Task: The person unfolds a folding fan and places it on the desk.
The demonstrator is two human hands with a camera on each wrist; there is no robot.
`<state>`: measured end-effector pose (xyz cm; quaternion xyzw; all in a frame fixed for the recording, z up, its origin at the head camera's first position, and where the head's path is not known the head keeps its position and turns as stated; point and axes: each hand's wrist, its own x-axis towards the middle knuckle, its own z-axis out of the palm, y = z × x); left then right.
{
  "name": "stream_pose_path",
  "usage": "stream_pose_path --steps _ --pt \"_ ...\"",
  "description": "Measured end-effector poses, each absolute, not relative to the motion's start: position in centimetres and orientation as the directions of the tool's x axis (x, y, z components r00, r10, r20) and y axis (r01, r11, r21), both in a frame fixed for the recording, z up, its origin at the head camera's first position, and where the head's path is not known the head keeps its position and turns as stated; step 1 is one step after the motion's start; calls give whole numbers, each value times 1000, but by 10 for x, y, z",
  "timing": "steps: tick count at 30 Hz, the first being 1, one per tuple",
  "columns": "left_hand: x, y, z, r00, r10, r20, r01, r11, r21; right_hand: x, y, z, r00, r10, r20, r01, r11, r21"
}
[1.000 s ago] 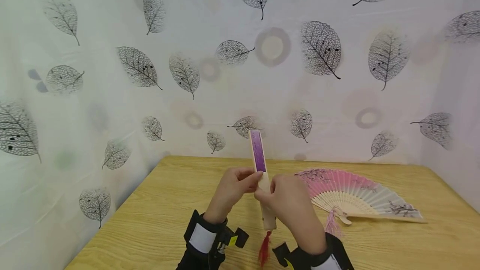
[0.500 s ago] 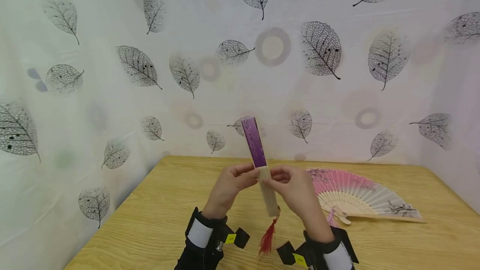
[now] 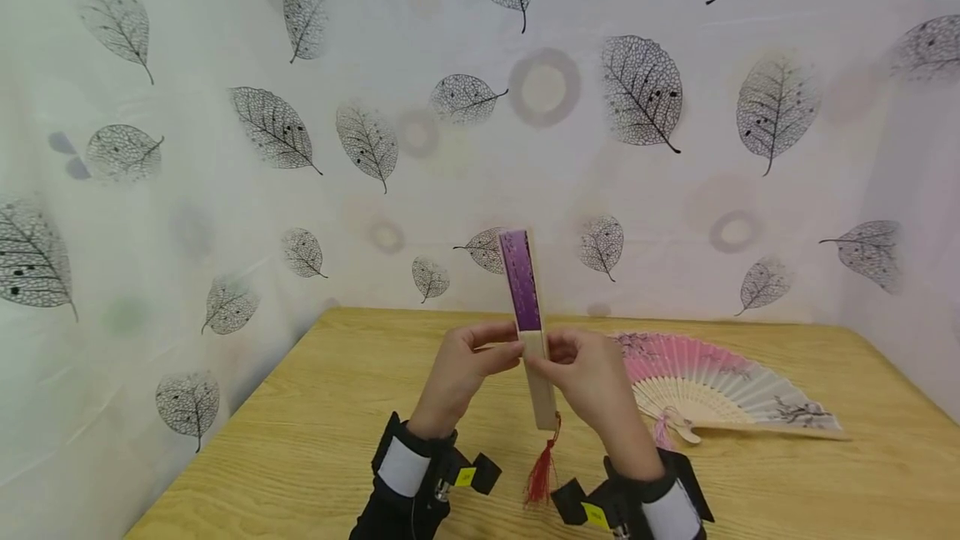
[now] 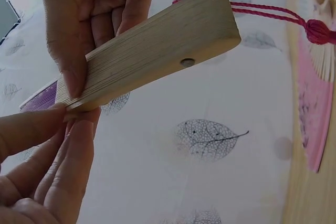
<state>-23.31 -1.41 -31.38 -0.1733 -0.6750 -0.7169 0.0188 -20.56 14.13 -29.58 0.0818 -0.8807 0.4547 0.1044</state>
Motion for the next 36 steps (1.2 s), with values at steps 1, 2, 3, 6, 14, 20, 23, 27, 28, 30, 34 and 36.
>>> stream_pose_path --steps 1,2,3,6,14,20,23,27,28,30,34,36 --pt "-233 -14 -314 -939 208 273 261 -83 962 -206 141 -296 -963 -48 264 -242 577 -780" --pt "-233 -14 -314 -940 209 271 260 -79 962 -205 141 -295 -962 -47 269 -246 579 -777" --pt "-233 -15 -313 -940 211 269 258 -76 963 -205 141 -295 -961 -47 274 -249 581 -775" --pt "-234 -15 -312 -941 213 264 255 -72 964 -204 140 -294 -956 -46 290 -261 582 -770" --pt "-232 -14 -310 -946 195 258 247 -76 966 -204 138 -294 -955 -7 297 -244 589 -770" --pt "-231 -14 -310 -945 189 268 260 -67 963 -204 138 -295 -954 0 299 -240 597 -765" --pt "-230 -14 -310 -945 178 273 266 -57 962 -204 138 -295 -952 6 305 -241 597 -765" --pt "-229 -12 -309 -945 148 292 291 -31 956 -204 138 -295 -949 31 314 -236 590 -772" --pt "-229 -12 -309 -944 139 300 301 -21 954 -204 137 -295 -947 38 318 -235 589 -773" --pt "-229 -11 -310 -940 125 319 320 -8 947 -204 137 -296 -946 53 321 -230 590 -774" --pt "-229 -10 -310 -936 110 335 339 16 941 -205 136 -296 -941 68 332 -228 598 -768" --pt "-229 -10 -310 -935 107 337 341 25 940 -205 136 -297 -940 69 334 -228 601 -766"
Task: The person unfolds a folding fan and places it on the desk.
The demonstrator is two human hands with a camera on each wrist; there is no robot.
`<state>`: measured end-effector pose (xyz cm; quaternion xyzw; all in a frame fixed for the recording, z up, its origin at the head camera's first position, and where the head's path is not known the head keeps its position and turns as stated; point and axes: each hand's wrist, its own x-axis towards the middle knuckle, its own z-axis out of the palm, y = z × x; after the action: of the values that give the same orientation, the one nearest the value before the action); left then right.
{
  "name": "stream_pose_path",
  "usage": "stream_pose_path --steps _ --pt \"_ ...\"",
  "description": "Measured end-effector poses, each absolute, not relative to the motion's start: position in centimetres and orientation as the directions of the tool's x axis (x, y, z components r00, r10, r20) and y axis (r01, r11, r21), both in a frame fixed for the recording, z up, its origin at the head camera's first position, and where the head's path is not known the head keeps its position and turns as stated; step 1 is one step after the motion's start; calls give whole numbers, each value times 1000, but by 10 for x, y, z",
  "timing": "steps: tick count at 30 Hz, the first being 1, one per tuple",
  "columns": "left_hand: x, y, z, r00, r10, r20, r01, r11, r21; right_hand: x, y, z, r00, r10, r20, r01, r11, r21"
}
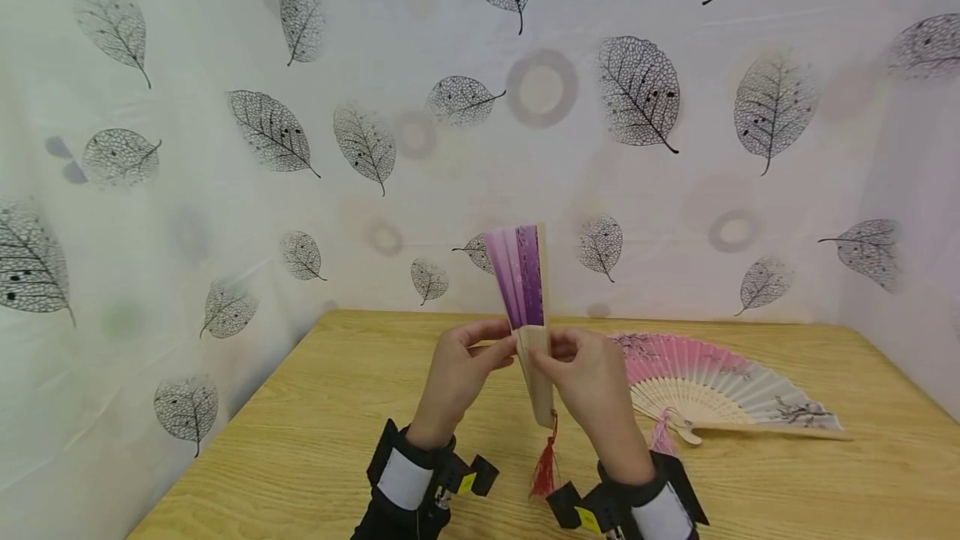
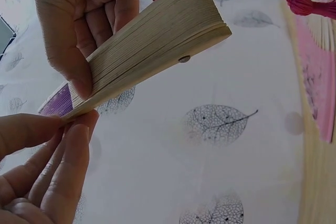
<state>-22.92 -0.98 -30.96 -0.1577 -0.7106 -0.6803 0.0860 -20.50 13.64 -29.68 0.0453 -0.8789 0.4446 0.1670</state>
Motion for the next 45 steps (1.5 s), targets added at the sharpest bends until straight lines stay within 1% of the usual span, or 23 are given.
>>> stream_pose_path --steps 10,18,23,30,35,45 --pt "-227 -10 -307 -938 87 336 342 65 937 -205 137 -297 -937 70 342 -232 606 -761" --pt "-226 -10 -306 -929 87 360 365 60 929 -205 137 -298 -930 103 354 -216 625 -750" --pt "-227 -11 -307 -925 88 369 374 58 925 -207 137 -299 -930 97 354 -219 627 -748" --pt "-228 -12 -306 -934 84 348 353 49 935 -207 138 -299 -940 103 325 -201 603 -772" --pt "-229 -14 -305 -929 77 363 366 39 930 -207 138 -298 -943 125 308 -183 579 -794" --pt "-228 -17 -304 -930 75 359 361 27 932 -207 140 -297 -946 118 301 -183 574 -798"
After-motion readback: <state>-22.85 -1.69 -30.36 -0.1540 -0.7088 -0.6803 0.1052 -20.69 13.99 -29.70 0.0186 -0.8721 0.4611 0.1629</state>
